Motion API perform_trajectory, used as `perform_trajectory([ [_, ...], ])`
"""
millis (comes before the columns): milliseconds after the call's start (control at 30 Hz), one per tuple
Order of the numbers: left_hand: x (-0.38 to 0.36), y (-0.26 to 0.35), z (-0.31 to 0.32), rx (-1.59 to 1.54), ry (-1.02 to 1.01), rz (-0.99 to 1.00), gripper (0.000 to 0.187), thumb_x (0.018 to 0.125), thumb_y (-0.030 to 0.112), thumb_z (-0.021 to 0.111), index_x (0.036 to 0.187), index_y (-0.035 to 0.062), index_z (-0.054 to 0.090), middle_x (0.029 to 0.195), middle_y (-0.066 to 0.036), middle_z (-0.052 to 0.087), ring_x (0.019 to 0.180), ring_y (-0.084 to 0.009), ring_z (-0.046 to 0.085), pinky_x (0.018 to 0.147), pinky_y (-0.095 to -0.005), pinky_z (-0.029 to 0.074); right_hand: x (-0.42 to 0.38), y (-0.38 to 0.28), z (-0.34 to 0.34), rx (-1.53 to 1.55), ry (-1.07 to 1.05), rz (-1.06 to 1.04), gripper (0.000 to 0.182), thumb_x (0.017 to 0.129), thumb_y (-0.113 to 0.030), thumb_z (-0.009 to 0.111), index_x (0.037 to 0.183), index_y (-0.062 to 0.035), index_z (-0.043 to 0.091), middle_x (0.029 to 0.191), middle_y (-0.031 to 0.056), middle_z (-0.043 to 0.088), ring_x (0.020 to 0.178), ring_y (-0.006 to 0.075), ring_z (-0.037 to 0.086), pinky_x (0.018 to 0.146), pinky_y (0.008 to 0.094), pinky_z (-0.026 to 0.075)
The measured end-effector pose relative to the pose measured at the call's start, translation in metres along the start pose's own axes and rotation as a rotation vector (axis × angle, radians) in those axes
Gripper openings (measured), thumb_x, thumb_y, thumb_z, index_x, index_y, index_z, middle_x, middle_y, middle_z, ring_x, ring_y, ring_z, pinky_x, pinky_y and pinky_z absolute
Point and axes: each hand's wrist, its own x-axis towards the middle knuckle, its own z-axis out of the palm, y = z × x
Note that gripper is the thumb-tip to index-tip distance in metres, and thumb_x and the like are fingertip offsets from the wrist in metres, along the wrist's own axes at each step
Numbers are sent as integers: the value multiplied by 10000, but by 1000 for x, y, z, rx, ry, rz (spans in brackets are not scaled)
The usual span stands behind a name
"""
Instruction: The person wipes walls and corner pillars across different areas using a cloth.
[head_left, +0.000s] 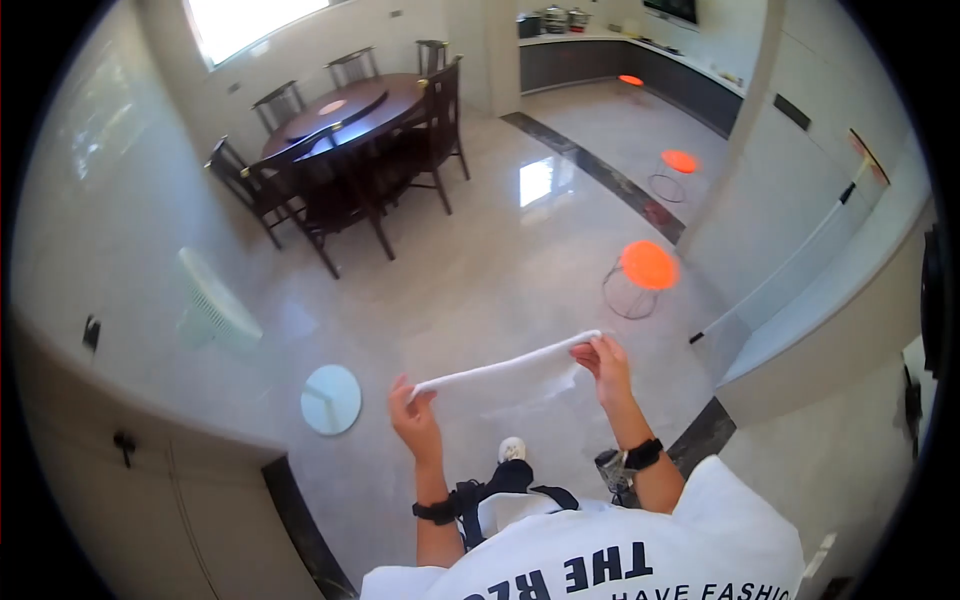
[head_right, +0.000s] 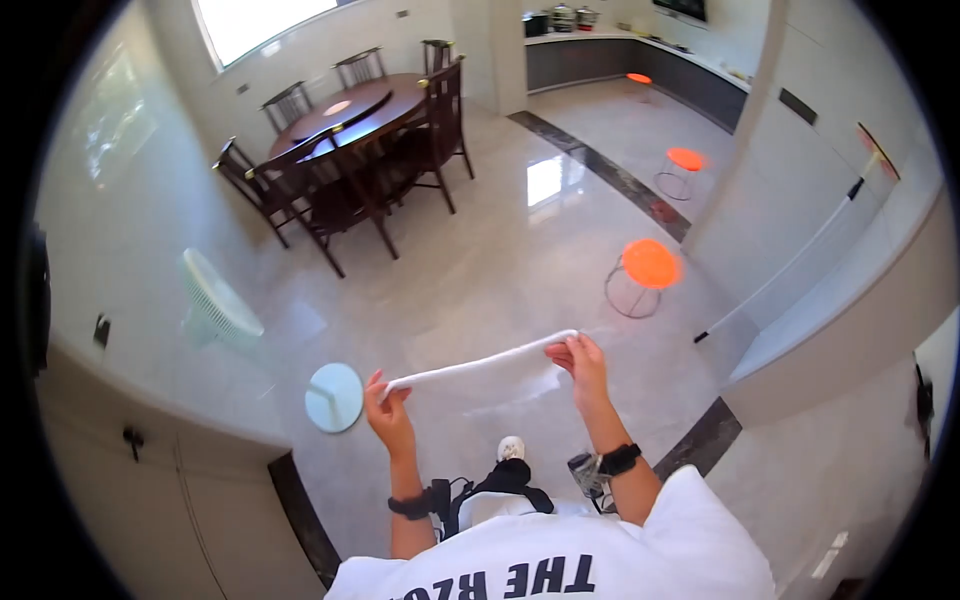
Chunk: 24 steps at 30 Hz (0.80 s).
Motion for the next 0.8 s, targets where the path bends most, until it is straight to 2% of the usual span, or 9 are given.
perform_trajectory([
  [133,-8,-10,-1,-56,-1,-62,114,819,-105,464,907,-33,473,1316,-202,384,849,-229,608,667,-293,563,-8,-17,-1,-27,-46,-64,194,921,-193,475,935,-27,574,815,98,660,744,155,645,692,256,507],
  [167,-9,-22,10,-87,-15,-120,131,819,-100,456,922,-19,466,1264,-202,446,835,-215,610,649,-280,554,-6,-13,-11,-32,-31,-87,206,925,-196,468,948,-20,573,804,89,657,742,150,644,692,255,507],
  [267,15,-53,45,-182,-317,-198,117,852,-62,446,951,1,449,1183,-192,522,736,-192,628,640,-271,548,4,-8,-41,44,109,-101,214,930,-198,458,954,-19,573,792,82,655,731,143,640,687,253,506],
  [400,60,-51,123,-276,-473,28,197,866,-58,439,1053,0,463,1020,-166,588,713,-189,631,638,-248,512,3,-24,-54,134,323,-226,200,928,-211,465,921,-44,575,777,86,657,748,155,644,692,259,503],
  [500,75,-58,172,-402,-695,-32,233,832,-78,430,1048,-17,492,968,-133,555,743,-213,619,713,-309,522,2,-23,-76,196,472,-343,173,923,-205,479,885,-62,569,787,96,661,766,181,649,706,277,502],
  [600,80,-71,219,-511,-948,-303,211,828,-70,452,1021,-17,519,957,-113,532,781,-209,607,735,-307,507,-2,-34,-92,235,600,-445,155,920,-201,492,864,-74,562,796,104,665,769,206,651,717,300,502],
  [633,76,-71,233,-517,-1018,-283,205,830,-63,452,1013,-20,532,970,-111,526,774,-214,605,746,-302,499,-5,-36,-101,246,613,-485,155,919,-206,498,869,-76,566,800,108,667,772,222,652,721,313,502],
  [733,59,-68,272,-366,-1113,165,186,836,-56,453,999,-28,538,979,-120,523,743,-229,620,738,-299,495,-19,-43,-122,349,734,-593,127,911,-185,514,876,-77,570,790,107,666,773,229,654,721,318,500],
  [800,39,-47,300,-533,-1206,-98,63,849,-61,440,857,-17,485,1041,-151,552,757,-234,641,714,-295,486,-27,-58,-144,358,792,-701,123,909,-180,518,885,-74,574,804,107,666,792,229,650,729,317,495],
])
